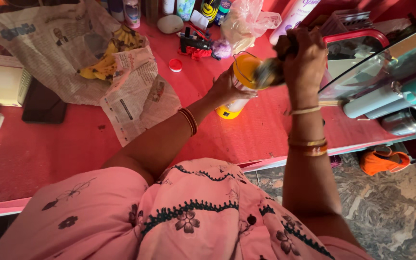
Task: The person cleans a portable LED lamp by wiping the clear plastic housing, the yellow base, and the yellow top with a cloth.
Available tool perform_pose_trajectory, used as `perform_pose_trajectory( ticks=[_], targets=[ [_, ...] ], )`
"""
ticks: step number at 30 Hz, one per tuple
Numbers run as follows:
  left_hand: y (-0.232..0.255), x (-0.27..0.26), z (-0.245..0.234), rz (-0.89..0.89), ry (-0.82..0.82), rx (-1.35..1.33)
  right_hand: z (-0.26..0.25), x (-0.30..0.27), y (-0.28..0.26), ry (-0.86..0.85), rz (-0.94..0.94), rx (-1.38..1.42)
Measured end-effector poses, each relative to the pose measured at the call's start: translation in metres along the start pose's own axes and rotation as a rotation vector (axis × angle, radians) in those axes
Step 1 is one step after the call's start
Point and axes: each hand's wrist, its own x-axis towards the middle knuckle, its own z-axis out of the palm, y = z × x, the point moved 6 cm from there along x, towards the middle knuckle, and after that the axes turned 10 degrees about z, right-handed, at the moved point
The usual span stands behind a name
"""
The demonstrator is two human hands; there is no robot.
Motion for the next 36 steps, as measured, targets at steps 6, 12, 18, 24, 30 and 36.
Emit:
perform_pose_trajectory(
  ticks=[6, 12, 18, 24, 30, 36],
  targets=[
    [0.001, -0.003, 0.0, 0.016, 0.021, -0.207, 0.048, -0.001, 0.049, -0.432, 0.252, 0.271],
    [0.003, -0.005, -0.001, 0.105, 0.066, -0.241, 0.054, -0.027, 0.048, 0.023, 0.081, -0.156],
    [0.005, -0.008, -0.001, 0.041, 0.093, -0.177, 0.037, -0.055, 0.032, 0.126, 0.108, -0.329],
    [-0.019, -0.005, 0.01, 0.054, 0.082, -0.179, 0.033, -0.097, -0.022, 0.189, 0.074, -0.354],
    [-0.039, 0.006, -0.014, -0.01, -0.46, 0.129, 0.003, -0.137, 0.044, -0.002, 0.61, 0.594],
    [0.055, 0.066, -0.082, 0.477, -0.459, 0.398, 0.022, -0.181, 0.119, -0.064, 0.706, 0.15]
  ],
)
